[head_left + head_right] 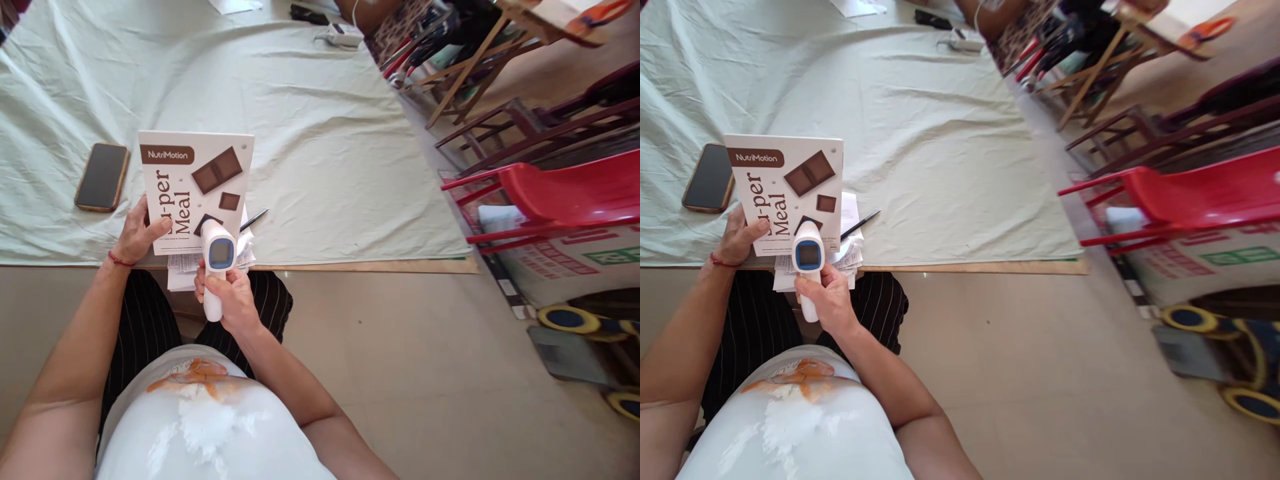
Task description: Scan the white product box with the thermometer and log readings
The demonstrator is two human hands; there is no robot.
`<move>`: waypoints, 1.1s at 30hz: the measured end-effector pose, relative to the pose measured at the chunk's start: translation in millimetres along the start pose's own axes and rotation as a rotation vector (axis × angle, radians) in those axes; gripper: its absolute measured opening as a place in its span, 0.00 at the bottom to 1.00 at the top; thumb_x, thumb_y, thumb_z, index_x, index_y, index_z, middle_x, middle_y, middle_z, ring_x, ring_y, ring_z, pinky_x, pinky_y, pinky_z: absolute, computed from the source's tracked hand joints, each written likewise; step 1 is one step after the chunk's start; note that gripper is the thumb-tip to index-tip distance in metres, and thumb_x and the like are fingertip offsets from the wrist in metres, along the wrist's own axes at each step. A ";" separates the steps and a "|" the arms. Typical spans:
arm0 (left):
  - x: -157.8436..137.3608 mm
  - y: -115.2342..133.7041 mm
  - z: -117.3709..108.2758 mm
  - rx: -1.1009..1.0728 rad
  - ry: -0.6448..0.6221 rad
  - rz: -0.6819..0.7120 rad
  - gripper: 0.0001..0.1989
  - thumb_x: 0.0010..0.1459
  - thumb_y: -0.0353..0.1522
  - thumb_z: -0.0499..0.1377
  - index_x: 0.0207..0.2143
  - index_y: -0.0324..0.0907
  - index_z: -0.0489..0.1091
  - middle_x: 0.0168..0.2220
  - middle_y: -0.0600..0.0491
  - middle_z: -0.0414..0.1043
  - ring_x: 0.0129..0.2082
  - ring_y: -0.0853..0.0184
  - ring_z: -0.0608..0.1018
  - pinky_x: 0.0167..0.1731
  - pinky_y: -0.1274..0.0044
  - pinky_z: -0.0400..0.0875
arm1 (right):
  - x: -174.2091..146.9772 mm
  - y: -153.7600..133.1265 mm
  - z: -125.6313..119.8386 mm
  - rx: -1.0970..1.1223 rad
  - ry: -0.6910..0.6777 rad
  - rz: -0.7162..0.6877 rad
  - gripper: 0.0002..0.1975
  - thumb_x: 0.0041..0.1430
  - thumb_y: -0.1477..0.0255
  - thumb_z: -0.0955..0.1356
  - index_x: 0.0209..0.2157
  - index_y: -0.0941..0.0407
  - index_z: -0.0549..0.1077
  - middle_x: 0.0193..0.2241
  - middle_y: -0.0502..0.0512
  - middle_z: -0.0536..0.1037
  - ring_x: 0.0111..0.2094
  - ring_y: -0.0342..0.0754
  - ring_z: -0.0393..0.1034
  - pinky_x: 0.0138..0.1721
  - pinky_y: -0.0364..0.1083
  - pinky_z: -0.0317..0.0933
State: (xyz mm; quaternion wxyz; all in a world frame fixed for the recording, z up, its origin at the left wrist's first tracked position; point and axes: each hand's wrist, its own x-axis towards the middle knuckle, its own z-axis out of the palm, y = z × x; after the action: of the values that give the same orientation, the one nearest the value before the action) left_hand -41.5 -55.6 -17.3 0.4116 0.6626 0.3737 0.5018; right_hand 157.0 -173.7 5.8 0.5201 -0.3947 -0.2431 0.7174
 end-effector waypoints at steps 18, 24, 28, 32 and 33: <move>-2.1 -6.7 -5.2 -0.044 0.010 -0.006 0.29 0.55 0.51 0.72 0.52 0.45 0.73 0.46 0.46 0.80 0.42 0.56 0.82 0.39 0.67 0.79 | -9.8 -40.6 -31.1 -0.252 0.091 -0.240 0.17 0.44 0.58 0.79 0.31 0.52 0.76 0.27 0.48 0.75 0.25 0.43 0.65 0.27 0.46 0.62; -1.6 -6.8 -3.9 -0.056 0.017 0.002 0.28 0.54 0.49 0.73 0.50 0.45 0.72 0.45 0.48 0.81 0.40 0.58 0.82 0.37 0.68 0.80 | 36.5 -98.4 -124.6 -0.985 0.768 -0.587 0.21 0.45 0.64 0.76 0.43 0.55 0.78 0.36 0.52 0.76 0.38 0.51 0.71 0.43 0.53 0.67; -0.5 -3.1 -0.9 -0.060 0.032 0.006 0.27 0.54 0.48 0.73 0.48 0.45 0.70 0.44 0.48 0.80 0.40 0.57 0.83 0.38 0.67 0.80 | 64.6 -110.2 -176.0 -1.272 0.938 -0.596 0.18 0.46 0.69 0.75 0.42 0.53 0.77 0.40 0.58 0.78 0.44 0.57 0.70 0.48 0.56 0.64; -0.1 -1.8 0.0 -0.022 0.050 0.008 0.27 0.54 0.49 0.72 0.48 0.45 0.69 0.43 0.50 0.80 0.40 0.57 0.83 0.37 0.66 0.80 | 70.9 -111.9 -195.6 -1.346 0.872 -0.611 0.11 0.52 0.68 0.76 0.38 0.51 0.76 0.39 0.61 0.79 0.44 0.58 0.66 0.47 0.55 0.59; -0.1 -1.7 0.1 -0.017 0.050 0.006 0.28 0.54 0.50 0.72 0.48 0.45 0.68 0.43 0.50 0.80 0.41 0.57 0.83 0.38 0.67 0.80 | 71.5 -112.3 -196.5 -1.368 0.858 -0.596 0.11 0.53 0.67 0.76 0.38 0.51 0.76 0.38 0.62 0.78 0.43 0.58 0.66 0.47 0.56 0.59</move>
State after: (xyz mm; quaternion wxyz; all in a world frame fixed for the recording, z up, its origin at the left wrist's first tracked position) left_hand -41.6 -55.1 -18.9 0.4062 0.6475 0.3778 0.5225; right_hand 369.7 -80.5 -43.4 0.3814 -0.7782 -0.4978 0.0355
